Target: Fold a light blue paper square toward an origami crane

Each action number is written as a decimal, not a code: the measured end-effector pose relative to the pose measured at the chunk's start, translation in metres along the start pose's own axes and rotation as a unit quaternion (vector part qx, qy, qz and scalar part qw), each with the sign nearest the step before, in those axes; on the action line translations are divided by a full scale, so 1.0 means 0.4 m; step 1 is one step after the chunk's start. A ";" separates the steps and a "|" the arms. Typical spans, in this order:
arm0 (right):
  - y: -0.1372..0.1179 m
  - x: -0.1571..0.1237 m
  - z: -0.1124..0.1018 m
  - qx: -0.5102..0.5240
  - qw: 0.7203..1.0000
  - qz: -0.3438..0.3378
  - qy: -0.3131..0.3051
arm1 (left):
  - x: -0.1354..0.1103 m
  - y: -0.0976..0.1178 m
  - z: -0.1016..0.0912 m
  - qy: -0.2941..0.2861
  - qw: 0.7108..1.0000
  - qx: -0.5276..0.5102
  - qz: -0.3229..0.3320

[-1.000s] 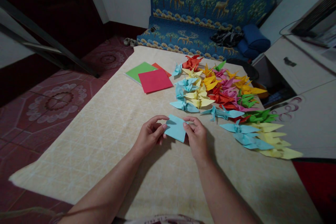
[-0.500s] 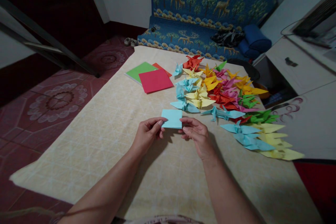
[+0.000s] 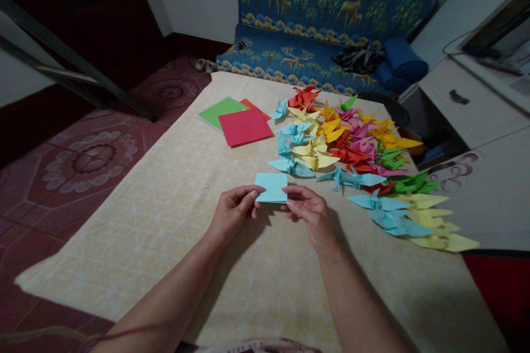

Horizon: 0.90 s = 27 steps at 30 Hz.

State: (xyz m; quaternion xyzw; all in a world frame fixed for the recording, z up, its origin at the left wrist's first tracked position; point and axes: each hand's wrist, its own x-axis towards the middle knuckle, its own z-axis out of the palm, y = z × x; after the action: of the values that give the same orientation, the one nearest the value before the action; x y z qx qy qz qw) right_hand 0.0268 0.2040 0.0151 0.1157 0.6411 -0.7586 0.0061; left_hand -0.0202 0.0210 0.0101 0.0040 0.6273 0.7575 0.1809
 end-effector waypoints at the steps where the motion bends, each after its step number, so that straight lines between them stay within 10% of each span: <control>1: 0.001 0.000 0.000 0.000 1.000 0.000 0.003 | 0.000 -0.001 -0.001 -0.002 1.000 0.004 0.000; 12: 0.024 0.015 -0.003 -0.071 0.997 -0.029 0.012 | 0.002 -0.008 -0.006 -0.018 0.998 0.058 0.006; 19: 0.023 0.016 -0.018 -0.266 0.940 -0.212 -0.014 | 0.003 -0.006 -0.008 -0.061 0.982 0.174 0.033; 27: 0.011 -0.044 -0.039 -0.402 0.877 -0.251 -0.077 | -0.040 -0.025 -0.036 -0.097 0.856 0.466 0.202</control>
State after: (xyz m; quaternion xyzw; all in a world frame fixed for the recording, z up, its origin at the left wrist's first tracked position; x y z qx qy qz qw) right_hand 0.0473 0.2160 0.0118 -0.1202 0.8961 -0.4177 -0.0896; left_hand -0.0058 0.0041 0.0013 0.2883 0.8716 0.3918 0.0609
